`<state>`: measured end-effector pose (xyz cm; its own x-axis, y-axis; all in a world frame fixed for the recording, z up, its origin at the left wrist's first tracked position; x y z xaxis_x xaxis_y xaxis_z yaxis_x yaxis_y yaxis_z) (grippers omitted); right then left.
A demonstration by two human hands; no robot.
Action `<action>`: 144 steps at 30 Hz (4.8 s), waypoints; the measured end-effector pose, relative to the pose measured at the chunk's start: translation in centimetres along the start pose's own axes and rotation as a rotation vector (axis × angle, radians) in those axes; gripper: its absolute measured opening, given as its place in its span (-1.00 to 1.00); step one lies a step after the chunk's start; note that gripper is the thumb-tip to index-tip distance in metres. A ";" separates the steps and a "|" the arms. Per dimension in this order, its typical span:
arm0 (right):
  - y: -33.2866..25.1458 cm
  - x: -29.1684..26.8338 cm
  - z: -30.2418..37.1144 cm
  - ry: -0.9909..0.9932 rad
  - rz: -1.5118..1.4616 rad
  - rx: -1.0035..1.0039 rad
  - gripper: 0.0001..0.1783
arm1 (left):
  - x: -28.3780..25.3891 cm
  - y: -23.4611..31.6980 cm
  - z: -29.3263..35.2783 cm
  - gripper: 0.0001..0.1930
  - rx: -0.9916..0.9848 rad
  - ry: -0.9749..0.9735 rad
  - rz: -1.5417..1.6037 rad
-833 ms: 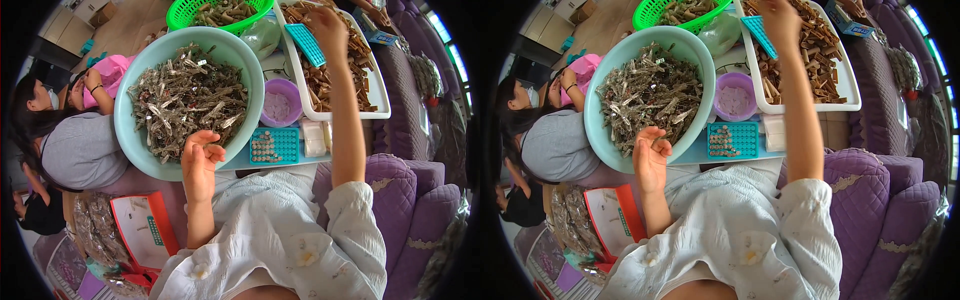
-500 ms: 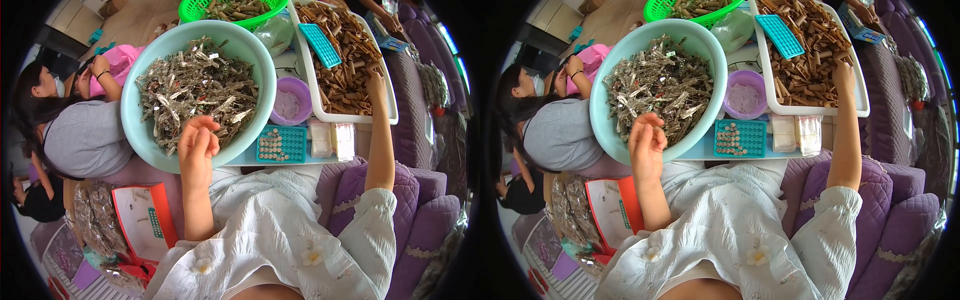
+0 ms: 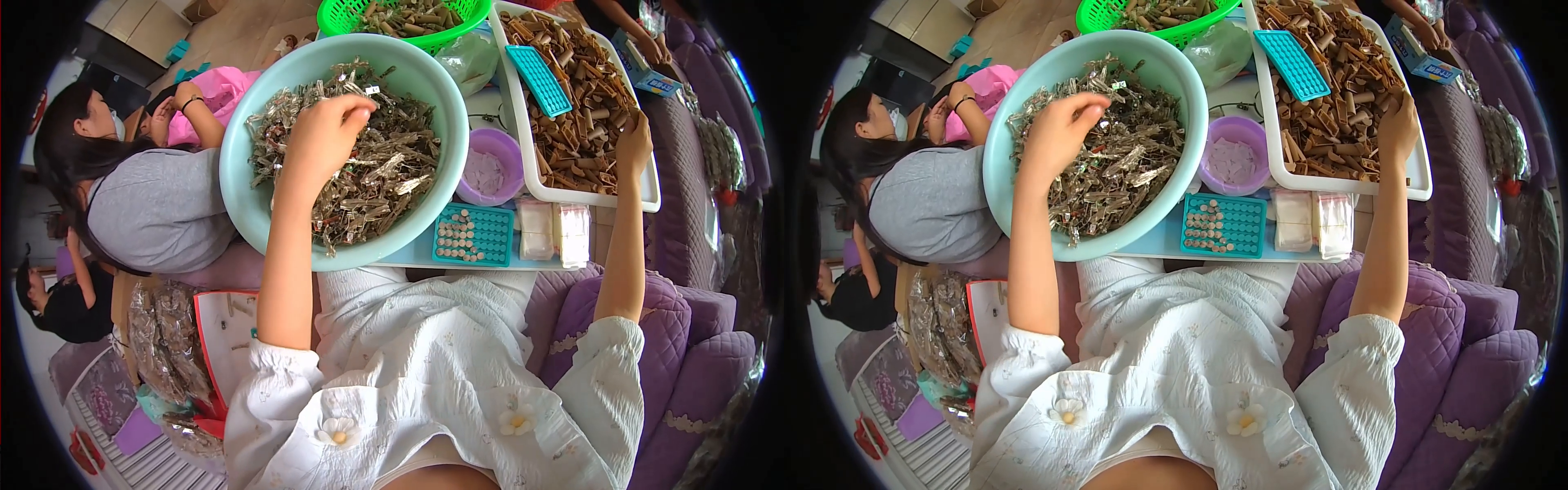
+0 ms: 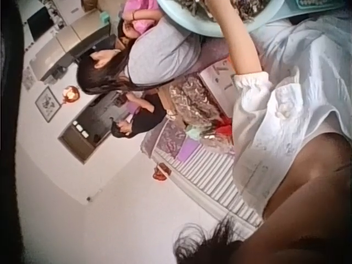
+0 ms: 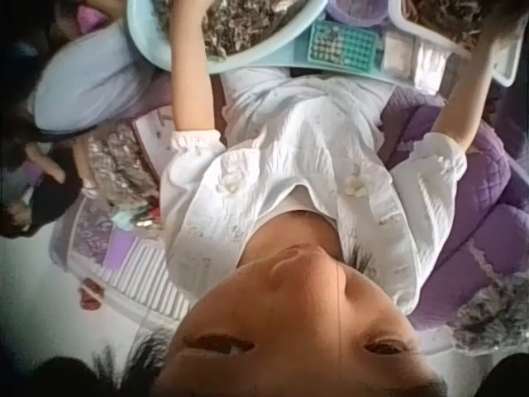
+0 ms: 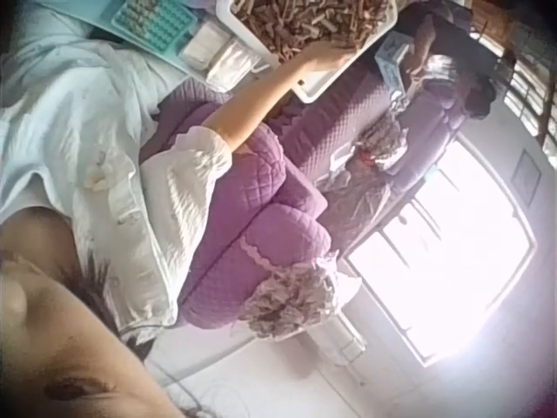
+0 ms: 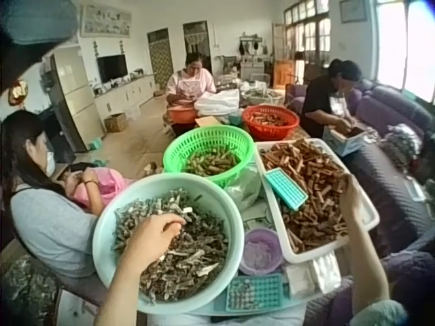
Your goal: The person assembles cork string lights by taking LED wire lights from a bowl, inserting them into plastic cork casings, placing button batteries into the battery compartments, and closing the casings.
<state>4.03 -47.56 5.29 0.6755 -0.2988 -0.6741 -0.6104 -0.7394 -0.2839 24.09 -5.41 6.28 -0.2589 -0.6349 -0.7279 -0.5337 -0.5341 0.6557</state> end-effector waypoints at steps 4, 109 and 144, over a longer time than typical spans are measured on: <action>-4.9 -3.6 2.1 0.096 -0.282 -0.147 -0.78 | -0.1 -0.6 -5.2 -0.81 -0.017 0.195 -0.098; -25.4 -5.6 23.3 -0.882 -1.511 0.604 -0.75 | 7.1 3.8 10.5 -0.62 -0.024 -0.111 1.218; -24.2 -6.7 22.6 -0.915 -1.304 0.409 -0.68 | 9.2 3.2 12.7 -0.73 -0.495 0.015 1.852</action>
<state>4.90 -14.04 1.22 0.4266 0.9036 0.0376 -0.0222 0.0520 -0.9984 9.78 -5.91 -0.83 -0.1438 -0.5162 0.8443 0.6045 0.6297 0.4880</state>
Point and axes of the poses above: each hand's wrist, its own z-axis away from the middle knuckle, its own x-axis out of the palm, y = z × x, the point moved 9 cm from there along -z, towards the middle knuckle
